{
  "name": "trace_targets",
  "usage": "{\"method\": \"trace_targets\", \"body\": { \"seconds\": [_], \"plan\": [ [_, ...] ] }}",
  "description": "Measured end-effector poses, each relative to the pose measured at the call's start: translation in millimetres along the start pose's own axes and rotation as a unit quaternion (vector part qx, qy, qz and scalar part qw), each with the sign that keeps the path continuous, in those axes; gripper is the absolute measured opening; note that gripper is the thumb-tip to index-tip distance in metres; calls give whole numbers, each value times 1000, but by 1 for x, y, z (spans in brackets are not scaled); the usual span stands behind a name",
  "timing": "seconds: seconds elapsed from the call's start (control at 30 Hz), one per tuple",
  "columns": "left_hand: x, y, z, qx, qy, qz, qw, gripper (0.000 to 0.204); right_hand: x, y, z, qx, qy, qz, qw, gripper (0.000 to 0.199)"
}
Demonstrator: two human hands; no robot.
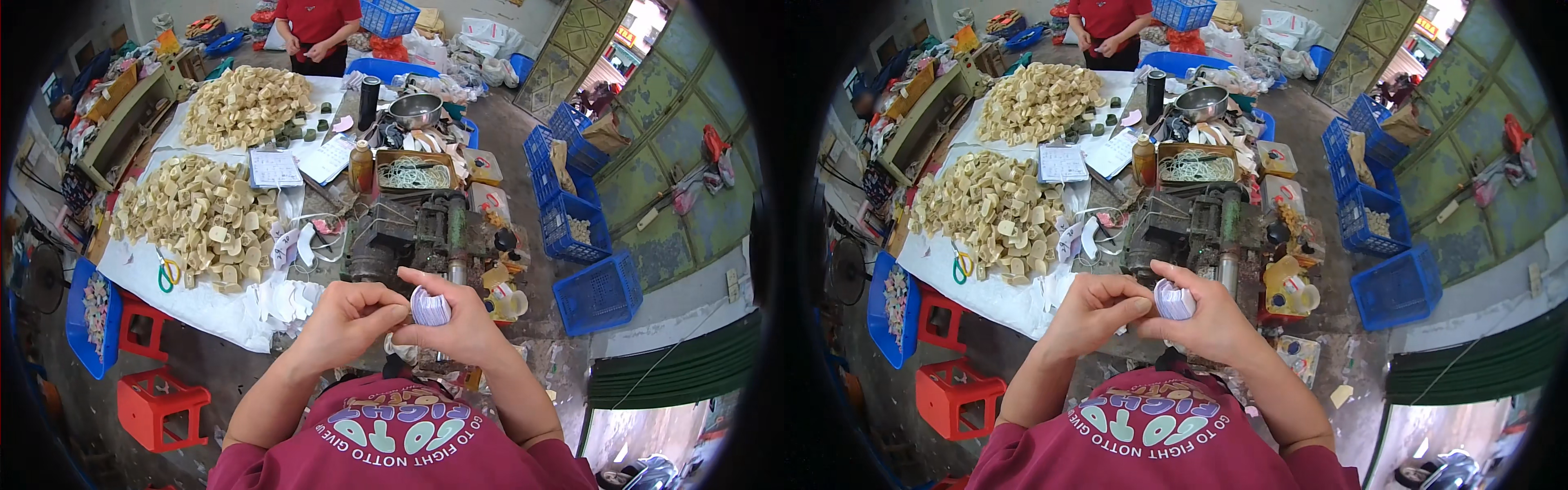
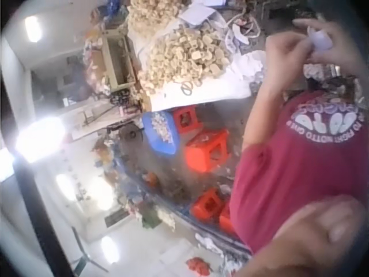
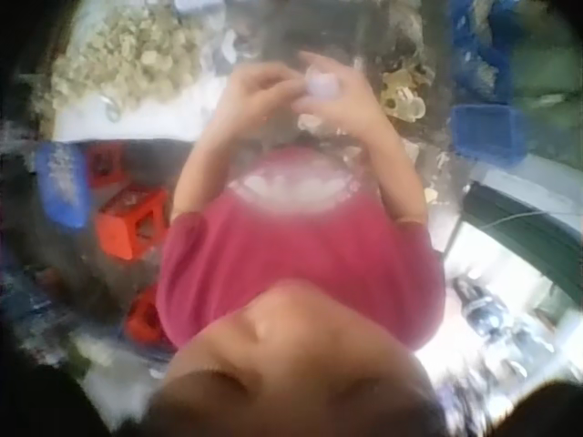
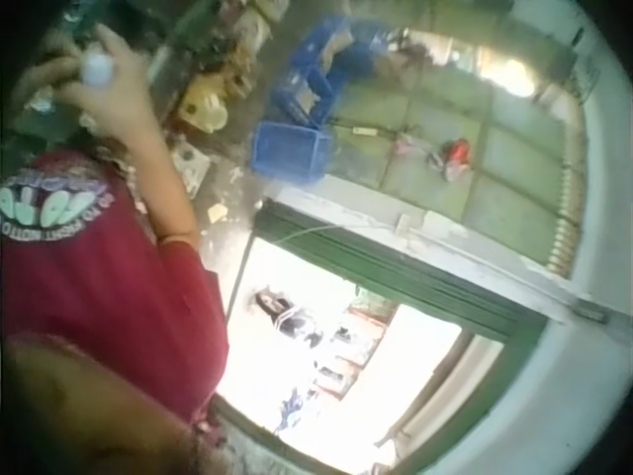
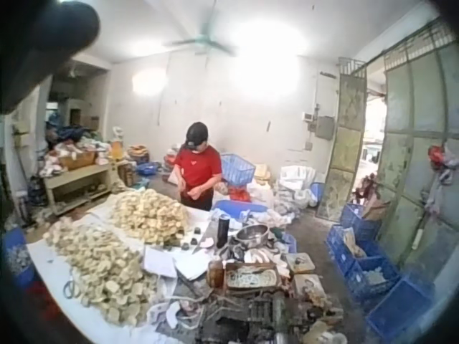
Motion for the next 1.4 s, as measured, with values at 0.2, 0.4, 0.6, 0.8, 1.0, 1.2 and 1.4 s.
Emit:
{"method": "trace_targets", "body": {
  "seconds": [0.2, 0.4, 0.6, 0.8, 1.0, 1.2, 1.4],
  "plan": [
    [3, 2, 2, 48, 2, 4, 999, 12, 1, 3, 0, -29, 9, -4, 1000, 78],
    [5, 1, 4, 56, -6, 4, 998, 12, 0, 3, -2, -51, 29, -16, 998, 79],
    [4, -1, 6, 43, -22, -3, 999, 9, 0, 2, -6, -70, 39, -3, 997, 81],
    [6, 0, 7, 46, -7, 10, 999, 12, 0, 3, -6, -82, 43, -11, 996, 81],
    [8, -2, 11, 37, -1, 22, 999, 11, -2, 2, -2, -29, 21, -1, 999, 79],
    [10, -16, 28, -213, -52, -30, 975, 8, -2, 13, 7, 250, -51, -7, 967, 80],
    [7, -16, 32, -197, -17, -2, 980, 7, -2, 38, 15, 359, -21, 91, 928, 65]
  ]
}}
Point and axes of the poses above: each hand's wrist, its own x-axis towards the middle knuckle, its own z-axis out of the palm, y = z × x, the point moved 10 cm from there along x, towards the middle knuckle, and after that the axes turned 10 degrees about y, right-handed, at the moved point
